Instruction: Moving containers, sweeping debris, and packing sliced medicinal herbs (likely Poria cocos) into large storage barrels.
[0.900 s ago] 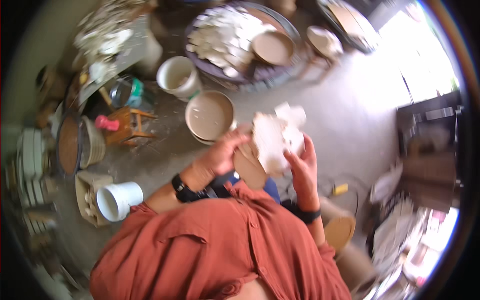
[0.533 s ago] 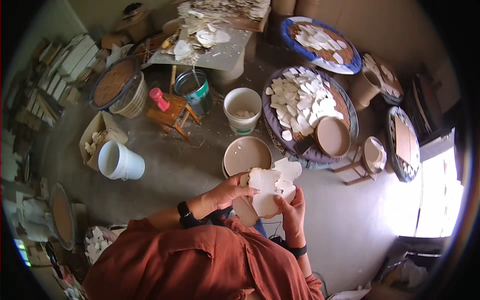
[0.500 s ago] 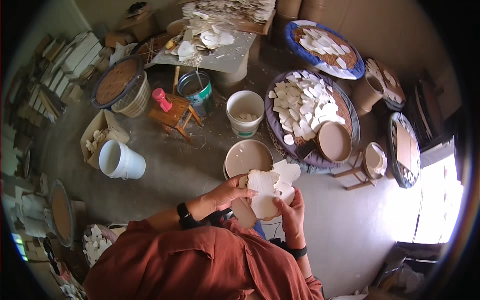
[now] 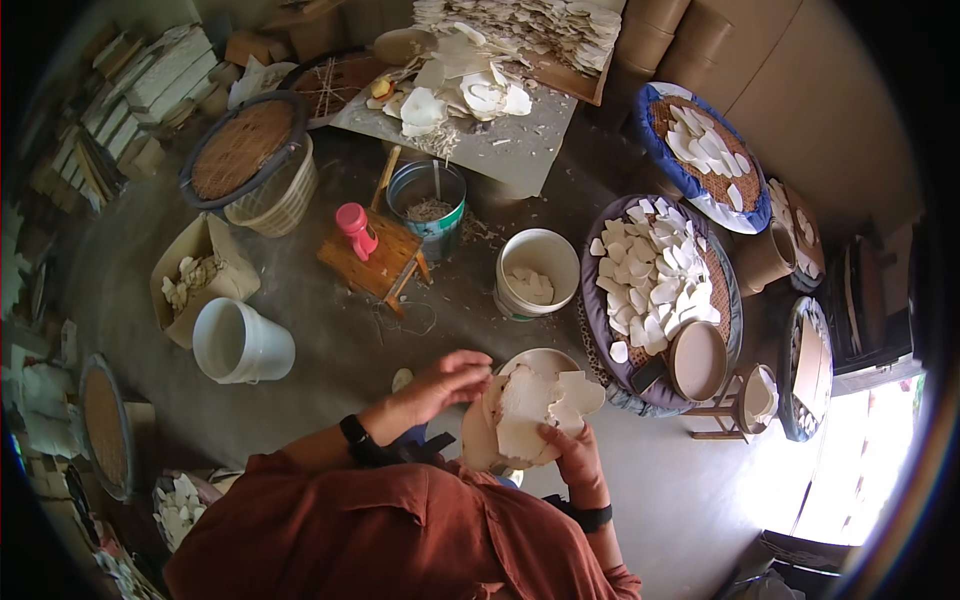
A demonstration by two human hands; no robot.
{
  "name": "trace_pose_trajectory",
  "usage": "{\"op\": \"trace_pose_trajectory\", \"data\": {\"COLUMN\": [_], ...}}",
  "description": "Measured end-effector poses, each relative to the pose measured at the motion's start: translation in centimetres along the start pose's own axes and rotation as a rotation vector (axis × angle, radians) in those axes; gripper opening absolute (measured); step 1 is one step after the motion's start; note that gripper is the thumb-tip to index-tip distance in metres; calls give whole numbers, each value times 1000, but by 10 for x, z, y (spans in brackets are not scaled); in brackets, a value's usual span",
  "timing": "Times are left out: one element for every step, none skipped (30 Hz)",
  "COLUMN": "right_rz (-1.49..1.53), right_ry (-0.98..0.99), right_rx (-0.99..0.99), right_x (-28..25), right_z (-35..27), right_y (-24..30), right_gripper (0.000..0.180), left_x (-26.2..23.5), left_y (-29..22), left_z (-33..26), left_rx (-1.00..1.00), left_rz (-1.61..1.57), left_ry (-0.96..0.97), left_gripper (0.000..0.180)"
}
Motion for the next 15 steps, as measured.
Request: {"op": "trace_pose_trajectory", "data": {"right_rz": [62, 117, 121, 330, 539, 606, 610, 644, 676, 661, 665, 500, 335, 724, 726], "right_ry": [-41, -36, -44, -18, 7, 17, 11, -53, -113, -82, -87, -82, -72, -119, -113], "right_rx": [-7, -5, 0, 12, 21, 12, 12, 38, 69, 75, 65, -7, -69, 144, 150], "right_x": [12, 22, 34, 49, 61, 71, 72, 69, 70, 76, 70, 56, 51, 86, 77], "right_z": [26, 54, 80, 105, 130, 156, 182, 207, 231, 257, 285, 315, 339, 354, 381], "right_y": [-4, -7, -9, -8, -10, -15, -26, -38, -47, -50, -71, -98, -111, -76, -92], "right_gripper": [28, 34, 34, 39, 44, 48, 48, 45, 42, 39, 39, 39, 39, 37, 37], "left_x": [-36, -63, -92, -119, -145, -167, -184, -199, -212, -224, -235, -240, -245, -250, -254], "left_y": [-27, -55, -84, -110, -133, -154, -174, -189, -200, -207, -218, -227, -232, -234, -236], "left_z": [-7, -18, -32, -48, -63, -78, -93, -105, -117, -128, -135, -138, -142, -150, -155], "left_rx": [35, 97, 162, 211, 260, 288, 314, 331, 328, 325, 319, 311, 278, 253, 257], "left_rz": [-14, -51, -87, -101, -116, -112, -103, -113, -115, -131, -139, -132, -153, -179, -179], "left_ry": [-167, -227, -290, -294, -296, -346, -395, -444, -449, -525, -589, -575, -621, -682, -691], "left_gripper": [32, 30, 28, 27, 26, 25, 24, 24, 24, 24, 23, 23, 25, 27, 27]}}
Point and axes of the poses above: each hand's wrist, its own z-axis towards the middle knuckle, its own x-axis out of the palm, y = z × x, the point moved 2 cm from there along z, towards the middle knuckle, and after that the axes turned 11 degrees about y, right-handed, at the moved point
